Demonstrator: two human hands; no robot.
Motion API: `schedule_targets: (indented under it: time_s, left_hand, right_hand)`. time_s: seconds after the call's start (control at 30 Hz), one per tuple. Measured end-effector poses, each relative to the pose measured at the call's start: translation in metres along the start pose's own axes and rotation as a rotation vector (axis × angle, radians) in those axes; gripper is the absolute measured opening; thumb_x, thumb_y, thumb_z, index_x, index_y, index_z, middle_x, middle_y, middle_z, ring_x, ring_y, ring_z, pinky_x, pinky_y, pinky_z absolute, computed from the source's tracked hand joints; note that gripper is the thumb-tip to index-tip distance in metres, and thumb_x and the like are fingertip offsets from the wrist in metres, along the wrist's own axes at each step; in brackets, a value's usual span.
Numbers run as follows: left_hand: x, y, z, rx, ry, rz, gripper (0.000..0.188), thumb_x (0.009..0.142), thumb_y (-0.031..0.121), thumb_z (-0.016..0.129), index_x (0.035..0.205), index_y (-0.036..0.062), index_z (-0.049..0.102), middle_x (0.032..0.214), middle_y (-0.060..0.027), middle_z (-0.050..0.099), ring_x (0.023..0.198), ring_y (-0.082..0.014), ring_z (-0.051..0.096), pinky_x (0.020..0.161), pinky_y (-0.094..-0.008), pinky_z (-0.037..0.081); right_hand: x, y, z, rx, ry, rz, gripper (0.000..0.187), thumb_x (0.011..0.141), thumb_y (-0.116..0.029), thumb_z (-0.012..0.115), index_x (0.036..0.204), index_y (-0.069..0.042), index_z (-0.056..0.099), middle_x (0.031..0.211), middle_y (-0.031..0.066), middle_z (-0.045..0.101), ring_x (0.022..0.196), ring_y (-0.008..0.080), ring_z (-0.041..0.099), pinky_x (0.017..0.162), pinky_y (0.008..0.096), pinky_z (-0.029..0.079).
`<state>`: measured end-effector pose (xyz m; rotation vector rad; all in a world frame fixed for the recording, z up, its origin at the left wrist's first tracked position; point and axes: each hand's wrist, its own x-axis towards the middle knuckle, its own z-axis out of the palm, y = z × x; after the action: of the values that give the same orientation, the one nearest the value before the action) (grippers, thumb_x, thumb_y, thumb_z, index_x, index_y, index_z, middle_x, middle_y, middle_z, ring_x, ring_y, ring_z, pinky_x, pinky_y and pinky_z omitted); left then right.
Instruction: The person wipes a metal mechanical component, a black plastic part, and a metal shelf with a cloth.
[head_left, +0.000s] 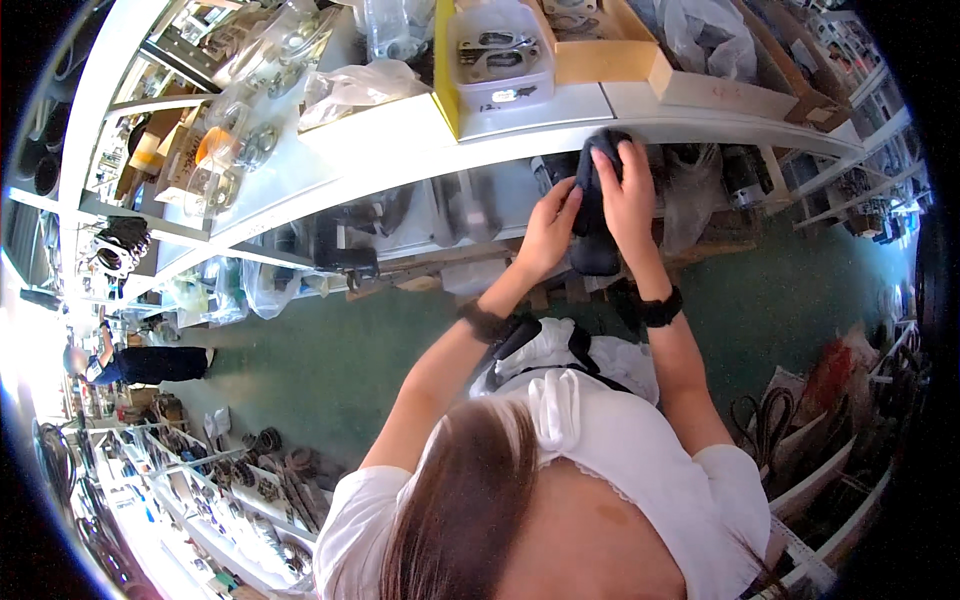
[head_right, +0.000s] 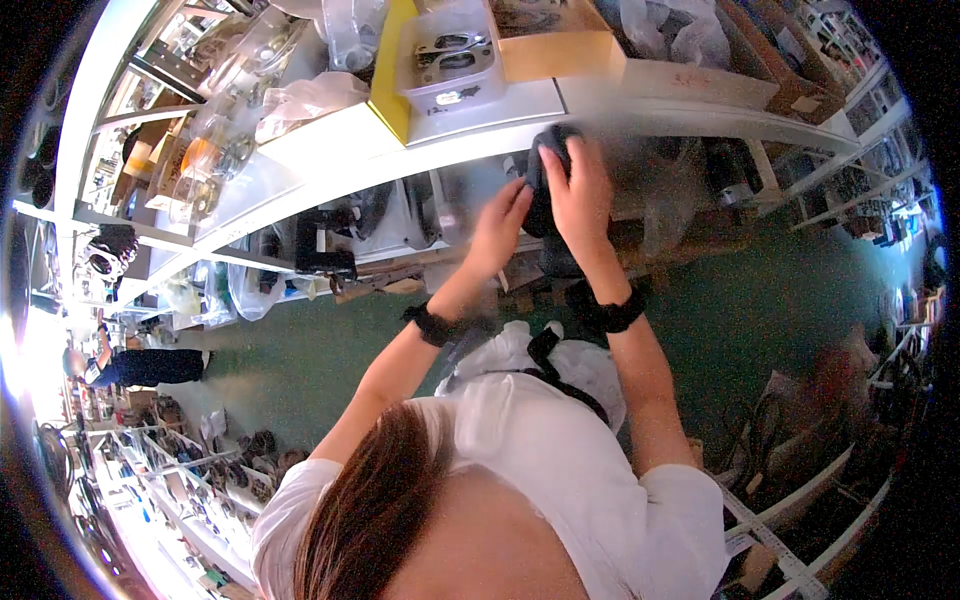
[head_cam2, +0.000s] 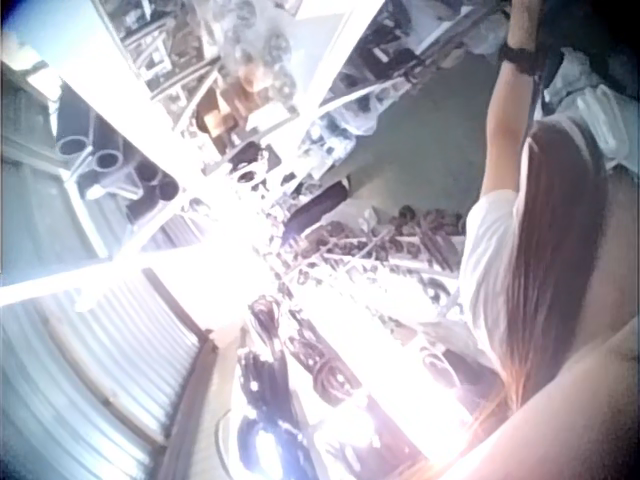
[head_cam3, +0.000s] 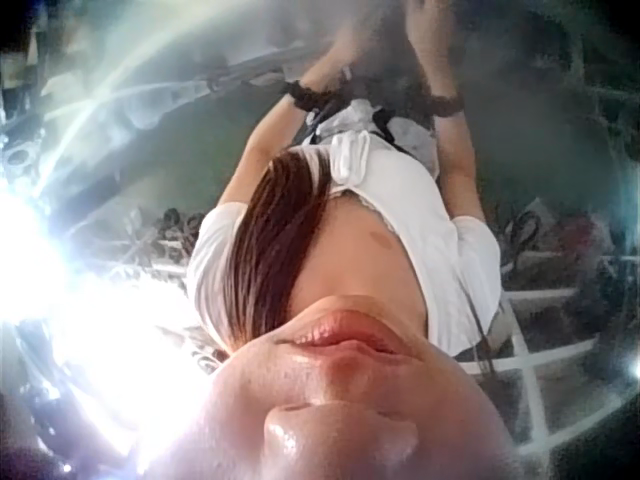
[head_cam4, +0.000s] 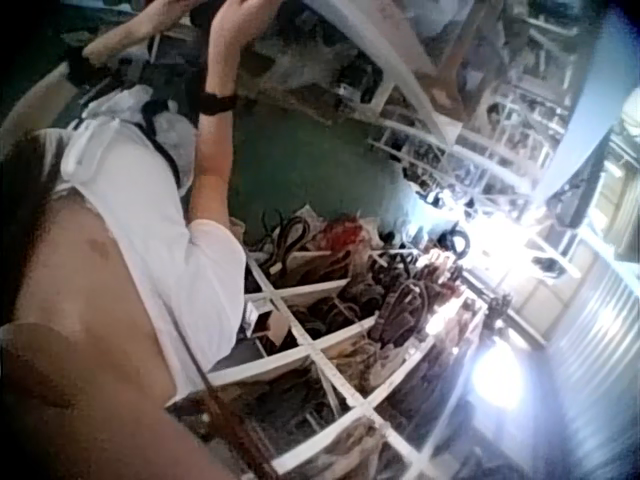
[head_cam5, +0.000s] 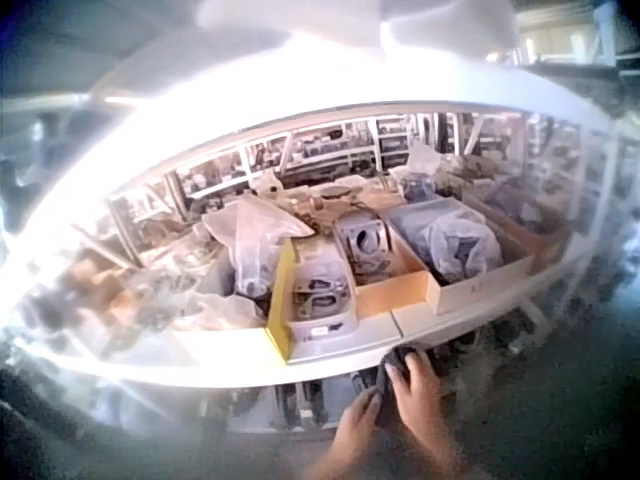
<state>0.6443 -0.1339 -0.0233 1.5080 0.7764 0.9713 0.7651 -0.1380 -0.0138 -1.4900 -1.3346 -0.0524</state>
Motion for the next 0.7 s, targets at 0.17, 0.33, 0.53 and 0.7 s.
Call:
schedule_targets:
  time_s: [0.17,0.33,0.53,0.7]
  left_hand:
    - [0.001,-0.008,-0.036,0.107,0.112,-0.034,0.026,0.089,0.014,0.044,0.106,-0.0044,0.050,0.079,-0.0038,0.054,0.074,-0.0089,0.046,0.068,-0.0226,0.040]
    - [-0.021,-0.014,-0.089,0.275,0.174,0.053,0.025,0.088,0.015,0.045,0.102,-0.0041,0.052,0.081,-0.0075,0.056,0.074,-0.0116,0.047,0.069,-0.0249,0.041]
    - [-0.049,-0.009,-0.166,0.243,0.275,-0.157,0.025,0.087,0.015,0.045,0.100,-0.0049,0.053,0.086,-0.0117,0.058,0.076,-0.0149,0.049,0.072,-0.0267,0.040]
    - [-0.069,-0.005,-0.212,0.191,0.310,-0.116,0.026,0.089,0.017,0.044,0.103,-0.0033,0.052,0.067,0.0020,0.050,0.055,-0.0038,0.043,0.045,-0.0188,0.036]
  right_hand:
    - [-0.003,-0.029,0.035,-0.117,0.045,-0.022,0.027,0.083,-0.026,0.051,0.080,0.001,0.046,0.083,0.0183,0.048,0.068,0.0372,0.052,0.057,0.0424,0.043]
    - [-0.015,-0.077,0.067,-0.122,-0.072,0.067,0.024,0.082,-0.022,0.052,0.082,0.000,0.045,0.088,0.0188,0.048,0.074,0.0386,0.051,0.061,0.0422,0.043]
    - [-0.031,-0.137,0.117,-0.115,-0.076,-0.002,0.020,0.082,-0.019,0.052,0.081,-0.001,0.043,0.086,0.0172,0.048,0.063,0.0355,0.052,0.053,0.0401,0.044]
    - [-0.045,-0.169,0.157,-0.078,-0.134,-0.046,0.018,0.078,-0.016,0.055,0.073,-0.004,0.043,0.074,0.0139,0.045,0.054,0.0307,0.050,0.047,0.0383,0.041]
